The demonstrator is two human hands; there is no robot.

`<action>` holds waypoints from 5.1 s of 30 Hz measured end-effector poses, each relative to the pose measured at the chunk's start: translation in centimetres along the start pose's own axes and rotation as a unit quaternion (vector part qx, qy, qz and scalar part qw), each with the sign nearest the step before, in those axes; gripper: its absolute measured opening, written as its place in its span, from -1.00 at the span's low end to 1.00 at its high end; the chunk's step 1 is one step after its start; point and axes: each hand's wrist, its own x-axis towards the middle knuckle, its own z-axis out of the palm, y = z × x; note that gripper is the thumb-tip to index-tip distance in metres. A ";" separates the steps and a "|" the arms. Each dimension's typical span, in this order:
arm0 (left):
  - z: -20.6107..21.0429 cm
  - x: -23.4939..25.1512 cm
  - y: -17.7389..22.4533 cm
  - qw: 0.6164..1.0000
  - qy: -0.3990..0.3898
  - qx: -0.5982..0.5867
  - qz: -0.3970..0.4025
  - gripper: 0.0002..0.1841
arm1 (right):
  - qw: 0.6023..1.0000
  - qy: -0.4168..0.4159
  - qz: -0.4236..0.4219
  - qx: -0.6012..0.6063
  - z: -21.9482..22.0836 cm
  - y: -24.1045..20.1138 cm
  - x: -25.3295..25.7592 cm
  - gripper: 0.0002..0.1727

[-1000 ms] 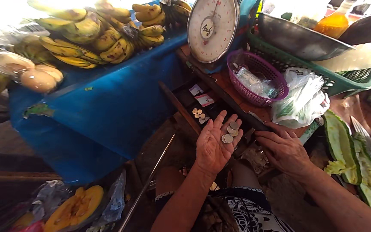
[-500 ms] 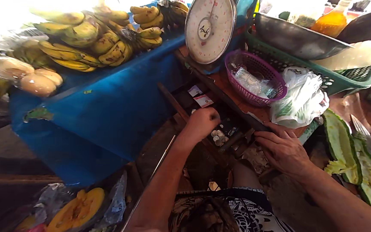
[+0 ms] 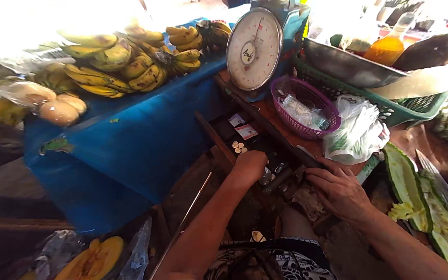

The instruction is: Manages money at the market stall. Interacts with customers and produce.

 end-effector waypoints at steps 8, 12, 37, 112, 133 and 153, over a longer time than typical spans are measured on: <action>0.3 0.2 -1.1 0.997 0.019 -0.042 0.061 -0.73 | 1.000 0.010 -0.007 -0.010 0.0 0.0 0.1 -0.69; -0.3 -0.2 -3.5 0.939 0.120 -0.297 0.122 -0.66 | 1.000 0.013 -0.009 -0.007 0.1 0.1 0.0 -0.70; 16.1 0.5 -16.3 0.532 0.165 -0.749 -0.358 -0.83 | 0.999 0.036 -0.023 -0.029 0.6 0.3 -0.1 -0.69; -2.5 5.1 -6.3 0.949 0.270 -0.110 -0.117 -0.76 | 0.999 -0.027 -0.014 0.020 -0.9 -0.6 0.0 -0.80; -2.2 5.7 -6.8 0.938 0.258 -0.160 -0.168 -0.72 | 0.999 -0.025 -0.013 -0.018 0.0 -0.4 0.1 -0.74; -1.3 6.8 -7.4 0.934 0.280 -0.178 -0.134 -0.73 | 0.999 -0.005 -0.018 -0.042 0.2 -0.2 -0.2 -0.67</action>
